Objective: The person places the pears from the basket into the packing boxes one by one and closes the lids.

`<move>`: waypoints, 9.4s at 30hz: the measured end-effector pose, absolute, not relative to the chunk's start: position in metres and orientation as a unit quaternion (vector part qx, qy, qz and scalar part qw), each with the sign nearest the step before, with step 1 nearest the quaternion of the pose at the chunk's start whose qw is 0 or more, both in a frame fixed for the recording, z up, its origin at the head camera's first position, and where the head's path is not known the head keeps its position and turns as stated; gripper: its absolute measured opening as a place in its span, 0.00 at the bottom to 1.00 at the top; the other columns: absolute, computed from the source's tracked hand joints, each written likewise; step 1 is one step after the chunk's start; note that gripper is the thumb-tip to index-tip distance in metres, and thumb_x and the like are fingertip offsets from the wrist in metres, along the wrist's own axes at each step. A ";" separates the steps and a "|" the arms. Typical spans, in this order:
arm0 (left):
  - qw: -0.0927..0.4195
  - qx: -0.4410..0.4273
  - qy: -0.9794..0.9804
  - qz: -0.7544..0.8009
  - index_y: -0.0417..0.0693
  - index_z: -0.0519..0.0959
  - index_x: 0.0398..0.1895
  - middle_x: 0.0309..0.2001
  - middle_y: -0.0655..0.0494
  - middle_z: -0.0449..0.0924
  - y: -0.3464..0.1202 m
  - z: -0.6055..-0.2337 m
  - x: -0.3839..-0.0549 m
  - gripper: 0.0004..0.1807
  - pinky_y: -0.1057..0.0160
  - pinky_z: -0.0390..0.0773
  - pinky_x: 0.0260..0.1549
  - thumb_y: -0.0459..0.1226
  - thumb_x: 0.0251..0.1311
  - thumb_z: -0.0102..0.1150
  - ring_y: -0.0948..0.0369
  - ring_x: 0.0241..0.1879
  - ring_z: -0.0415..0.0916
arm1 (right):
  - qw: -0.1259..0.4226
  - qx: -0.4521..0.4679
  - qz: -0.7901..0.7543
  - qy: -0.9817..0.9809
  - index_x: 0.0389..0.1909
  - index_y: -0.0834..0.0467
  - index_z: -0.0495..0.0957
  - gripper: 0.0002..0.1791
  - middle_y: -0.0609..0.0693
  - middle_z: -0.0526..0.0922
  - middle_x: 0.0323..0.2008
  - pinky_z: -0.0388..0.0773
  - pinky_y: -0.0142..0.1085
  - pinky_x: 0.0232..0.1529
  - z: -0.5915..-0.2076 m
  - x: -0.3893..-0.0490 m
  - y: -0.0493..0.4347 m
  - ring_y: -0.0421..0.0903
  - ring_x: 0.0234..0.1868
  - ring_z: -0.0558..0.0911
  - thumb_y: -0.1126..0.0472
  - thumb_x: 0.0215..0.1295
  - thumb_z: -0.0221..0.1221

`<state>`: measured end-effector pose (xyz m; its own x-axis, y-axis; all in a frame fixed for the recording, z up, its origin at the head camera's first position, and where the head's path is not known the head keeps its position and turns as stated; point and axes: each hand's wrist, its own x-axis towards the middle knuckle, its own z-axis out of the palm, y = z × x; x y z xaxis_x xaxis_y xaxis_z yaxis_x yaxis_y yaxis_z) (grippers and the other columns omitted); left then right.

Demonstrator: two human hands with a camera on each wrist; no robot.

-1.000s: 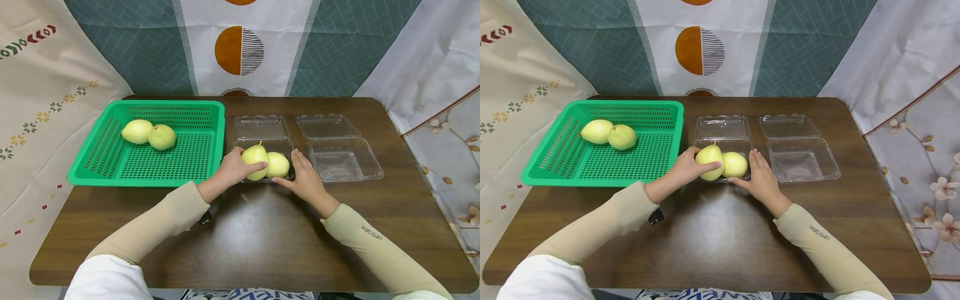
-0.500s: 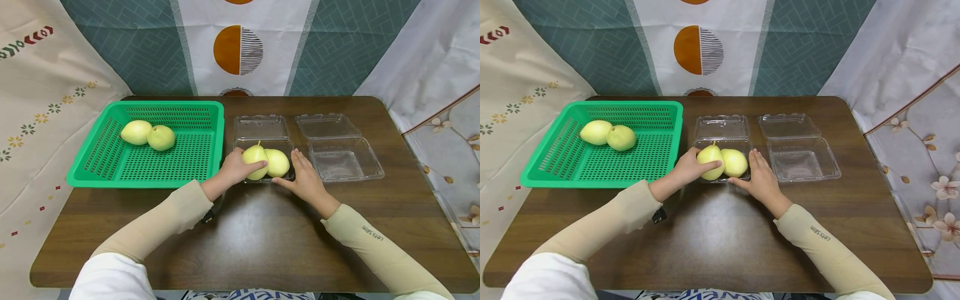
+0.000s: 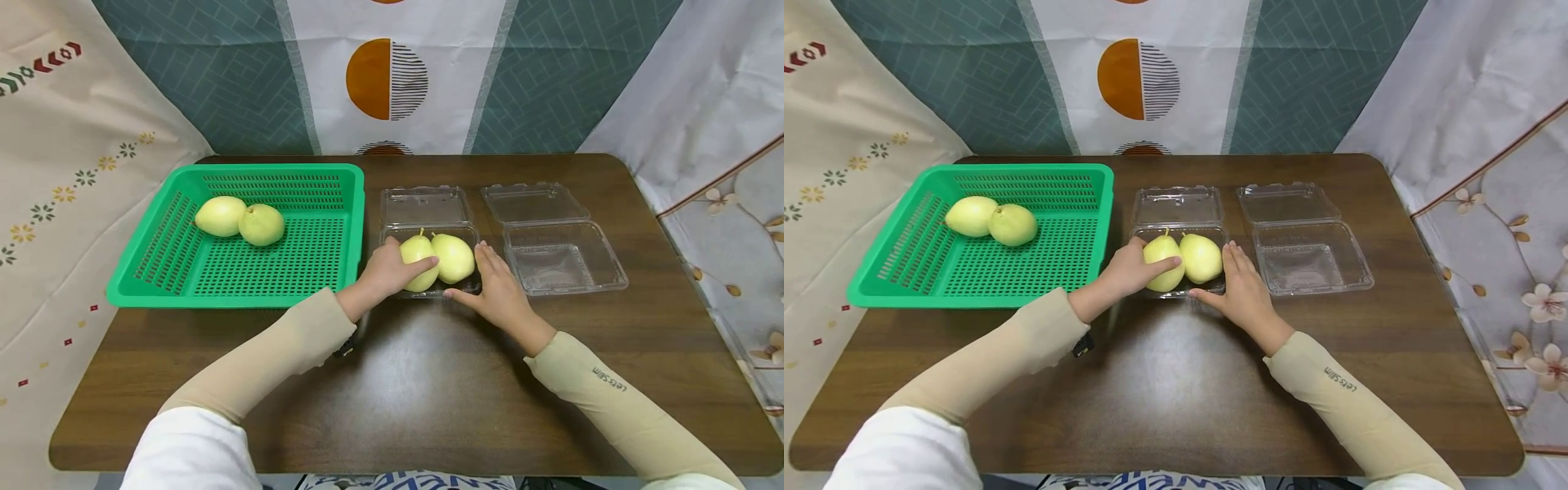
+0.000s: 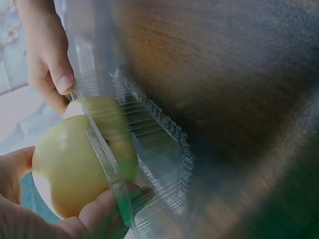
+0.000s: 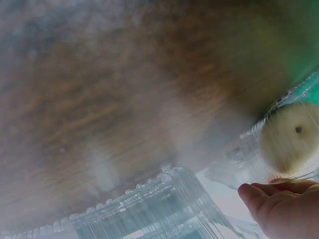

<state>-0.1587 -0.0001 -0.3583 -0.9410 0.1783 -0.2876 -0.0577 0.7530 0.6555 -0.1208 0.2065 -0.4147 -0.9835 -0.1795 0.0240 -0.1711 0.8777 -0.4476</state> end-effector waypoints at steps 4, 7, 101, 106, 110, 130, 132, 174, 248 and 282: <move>0.173 0.031 0.925 0.337 0.30 0.63 0.58 0.39 0.43 0.78 0.001 -0.359 -0.160 0.46 0.61 0.75 0.31 0.61 0.53 0.59 0.53 0.35 0.76 | 0.012 -0.090 -0.229 0.969 0.71 0.71 0.50 0.59 0.68 0.52 0.71 0.56 0.58 0.67 -0.414 -0.121 0.206 0.64 0.72 0.54 0.36 0.52 0.64; 0.180 0.030 0.925 0.332 0.28 0.61 0.60 0.40 0.42 0.77 0.002 -0.359 -0.161 0.48 0.61 0.75 0.32 0.62 0.54 0.58 0.53 0.36 0.76 | 0.014 -0.087 -0.229 0.969 0.71 0.71 0.49 0.59 0.68 0.51 0.71 0.56 0.58 0.67 -0.414 -0.120 0.206 0.64 0.72 0.53 0.36 0.52 0.64; 0.095 0.126 0.958 0.239 0.28 0.69 0.54 0.47 0.38 0.74 -0.001 -0.369 -0.158 0.34 0.53 0.79 0.42 0.48 0.57 0.64 0.48 0.41 0.77 | -0.001 -0.091 -0.223 0.971 0.70 0.70 0.51 0.58 0.67 0.52 0.71 0.56 0.57 0.67 -0.421 -0.116 0.203 0.62 0.72 0.54 0.37 0.51 0.65; 0.100 0.117 0.958 0.243 0.27 0.67 0.57 0.51 0.36 0.73 -0.003 -0.374 -0.154 0.37 0.52 0.79 0.44 0.49 0.56 0.64 0.47 0.44 0.77 | 0.008 -0.099 -0.221 0.970 0.70 0.70 0.52 0.58 0.67 0.53 0.71 0.56 0.57 0.67 -0.422 -0.112 0.202 0.62 0.72 0.55 0.36 0.51 0.65; 0.095 0.121 0.955 0.252 0.25 0.66 0.59 0.55 0.34 0.71 -0.004 -0.373 -0.156 0.38 0.51 0.78 0.47 0.50 0.58 0.62 0.46 0.47 0.76 | 0.003 -0.105 -0.216 0.971 0.69 0.72 0.54 0.57 0.68 0.55 0.70 0.57 0.57 0.67 -0.417 -0.112 0.203 0.63 0.71 0.56 0.37 0.51 0.65; 0.178 -0.009 0.849 0.498 0.34 0.63 0.64 0.64 0.39 0.66 -0.009 -0.346 -0.179 0.33 0.50 0.69 0.60 0.48 0.64 0.53 0.47 0.63 0.65 | 0.076 -0.043 -0.323 0.942 0.70 0.69 0.52 0.44 0.67 0.52 0.71 0.53 0.59 0.68 -0.387 -0.127 0.202 0.65 0.71 0.54 0.38 0.69 0.45; 0.180 -0.026 0.830 0.528 0.35 0.63 0.65 0.64 0.40 0.64 -0.009 -0.344 -0.181 0.32 0.51 0.68 0.60 0.47 0.65 0.52 0.48 0.64 0.64 | 0.074 -0.034 -0.337 0.938 0.71 0.69 0.51 0.44 0.67 0.52 0.72 0.51 0.59 0.69 -0.384 -0.130 0.201 0.65 0.72 0.52 0.38 0.70 0.44; 0.197 -0.176 0.761 0.592 0.42 0.32 0.75 0.76 0.47 0.35 -0.001 -0.354 -0.209 0.44 0.50 0.48 0.71 0.62 0.69 0.27 0.49 0.75 0.38 | 0.154 0.132 -0.580 0.789 0.74 0.65 0.40 0.46 0.60 0.44 0.75 0.46 0.46 0.73 -0.372 -0.191 0.196 0.57 0.75 0.47 0.34 0.70 0.32; 0.202 -0.104 0.776 0.588 0.45 0.45 0.75 0.75 0.49 0.45 -0.013 -0.327 -0.211 0.51 0.50 0.49 0.71 0.72 0.60 0.18 0.50 0.74 0.45 | 0.106 0.104 -0.616 0.774 0.73 0.66 0.40 0.50 0.63 0.48 0.73 0.45 0.47 0.73 -0.351 -0.187 0.203 0.56 0.75 0.48 0.29 0.67 0.24; 0.213 -0.163 0.770 0.579 0.48 0.29 0.75 0.77 0.54 0.31 -0.008 -0.328 -0.196 0.53 0.51 0.43 0.72 0.73 0.59 0.21 0.53 0.75 0.36 | 0.079 0.145 -0.628 0.760 0.68 0.72 0.54 0.55 0.65 0.59 0.69 0.54 0.46 0.71 -0.344 -0.177 0.202 0.58 0.71 0.59 0.25 0.63 0.30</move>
<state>-0.1961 -0.0084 -0.3280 -0.8559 -0.0041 -0.5172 -0.4979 0.2770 0.8218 -0.1772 0.2016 -0.3442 -0.9454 0.1207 -0.3027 0.3200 0.1680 -0.9324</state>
